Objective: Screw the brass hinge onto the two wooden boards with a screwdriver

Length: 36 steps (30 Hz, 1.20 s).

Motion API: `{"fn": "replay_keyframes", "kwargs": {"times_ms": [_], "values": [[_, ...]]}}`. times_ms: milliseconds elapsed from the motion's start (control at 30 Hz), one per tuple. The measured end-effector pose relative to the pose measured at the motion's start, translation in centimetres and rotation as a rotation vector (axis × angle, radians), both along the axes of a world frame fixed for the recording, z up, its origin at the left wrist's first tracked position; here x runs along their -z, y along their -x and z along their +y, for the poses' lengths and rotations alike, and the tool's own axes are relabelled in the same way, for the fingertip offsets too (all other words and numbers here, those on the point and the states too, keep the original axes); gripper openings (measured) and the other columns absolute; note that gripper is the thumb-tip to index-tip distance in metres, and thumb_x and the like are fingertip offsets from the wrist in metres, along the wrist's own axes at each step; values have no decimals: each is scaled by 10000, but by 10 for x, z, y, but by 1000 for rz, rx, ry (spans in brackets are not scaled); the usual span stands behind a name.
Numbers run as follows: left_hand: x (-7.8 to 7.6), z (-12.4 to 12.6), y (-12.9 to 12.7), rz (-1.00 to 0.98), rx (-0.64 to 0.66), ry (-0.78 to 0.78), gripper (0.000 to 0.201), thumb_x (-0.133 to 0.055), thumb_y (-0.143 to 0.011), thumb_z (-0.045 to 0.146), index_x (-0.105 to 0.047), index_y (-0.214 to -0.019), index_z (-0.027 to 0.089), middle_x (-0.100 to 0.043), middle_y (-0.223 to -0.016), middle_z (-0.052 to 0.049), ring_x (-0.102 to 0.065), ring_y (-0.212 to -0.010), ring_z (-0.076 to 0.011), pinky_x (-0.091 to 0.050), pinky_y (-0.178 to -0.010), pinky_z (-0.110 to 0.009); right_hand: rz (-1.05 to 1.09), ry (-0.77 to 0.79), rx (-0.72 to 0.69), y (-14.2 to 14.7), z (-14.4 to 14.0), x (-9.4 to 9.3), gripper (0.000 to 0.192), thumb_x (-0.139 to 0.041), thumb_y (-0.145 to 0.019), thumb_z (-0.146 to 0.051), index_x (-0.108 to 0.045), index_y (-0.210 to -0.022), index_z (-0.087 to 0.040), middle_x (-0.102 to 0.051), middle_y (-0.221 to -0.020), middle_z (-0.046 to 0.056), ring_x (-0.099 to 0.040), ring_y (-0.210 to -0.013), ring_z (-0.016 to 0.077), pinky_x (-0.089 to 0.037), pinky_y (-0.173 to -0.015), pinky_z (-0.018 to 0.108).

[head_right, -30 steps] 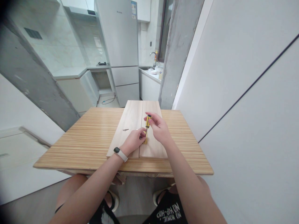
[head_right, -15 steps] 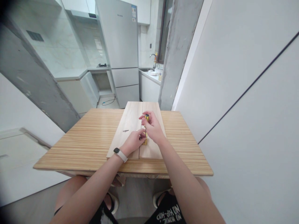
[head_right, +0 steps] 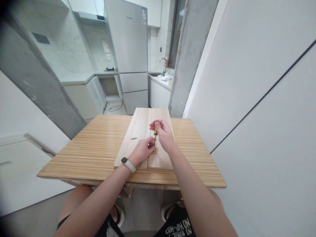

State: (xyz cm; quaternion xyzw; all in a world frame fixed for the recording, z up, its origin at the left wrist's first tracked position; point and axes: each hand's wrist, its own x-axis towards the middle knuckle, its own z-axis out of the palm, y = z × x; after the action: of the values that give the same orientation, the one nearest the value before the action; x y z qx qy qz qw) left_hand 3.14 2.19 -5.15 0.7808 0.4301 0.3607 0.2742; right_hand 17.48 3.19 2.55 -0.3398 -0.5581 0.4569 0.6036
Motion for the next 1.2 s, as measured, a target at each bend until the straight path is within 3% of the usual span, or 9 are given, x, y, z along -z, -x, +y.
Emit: {"fn": "replay_keyframes", "kwargs": {"times_ms": [367, 500, 633, 900, 1033, 1200], "values": [[1, 0, 0, -3, -7, -9, 307, -629, -824, 53, -669, -1076, 223, -739, -888, -7, -687, -831, -169, -523, -761, -264, 8, -28, 76, 9, -2, -1, 323, -706, -903, -517, -532, -953, -249, -701, -940, 23, -613, -768, 155, -531, -772, 318], [3, 0, 0, -24, -3, -11, 315, -624, -827, 51, -666, -1086, 224, -734, -871, -3, -683, -821, -166, -519, -758, -263, 28, -25, 11, 8, -5, -2, 304, -576, -982, -562, -552, -1037, -264, -698, -936, 26, -598, -765, 160, -525, -773, 318], [2, 0, 0, -26, 3, 4, 302, -628, -822, 55, -665, -1073, 220, -732, -867, -3, -681, -815, -164, -519, -753, -260, -30, -3, -43, 3, -6, -5, 429, -445, -1018, -617, -617, -1183, -261, -717, -1023, 66, -639, -852, 192, -546, -834, 361], [1, -1, 1, -42, 28, 17, 345, -626, -832, 58, -660, -1132, 223, -738, -887, -12, -692, -841, -168, -532, -764, -267, -75, -24, 38, -1, -7, -9, 356, -667, -918, -582, -676, -1032, -244, -771, -991, 65, -685, -911, 213, -546, -895, 407], [-12, -2, 10, -102, 13, -6, 345, -649, -855, 97, -664, -1179, 214, -747, -991, -42, -697, -933, -174, -544, -821, -279, -158, -63, 96, -1, -8, -15, 309, -720, -876, -533, -716, -977, -241, -763, -965, 62, -681, -905, 219, -539, -800, 370], [-42, -4, 22, -151, -31, -37, 238, -663, -899, 198, -688, -1136, 199, -745, -1053, -61, -692, -926, -170, -553, -794, -280, -346, -84, 212, -6, -8, -25, 270, -771, -820, -469, -697, -890, -220, -668, -771, 11, -578, -646, 162, -449, -579, 309]]}}
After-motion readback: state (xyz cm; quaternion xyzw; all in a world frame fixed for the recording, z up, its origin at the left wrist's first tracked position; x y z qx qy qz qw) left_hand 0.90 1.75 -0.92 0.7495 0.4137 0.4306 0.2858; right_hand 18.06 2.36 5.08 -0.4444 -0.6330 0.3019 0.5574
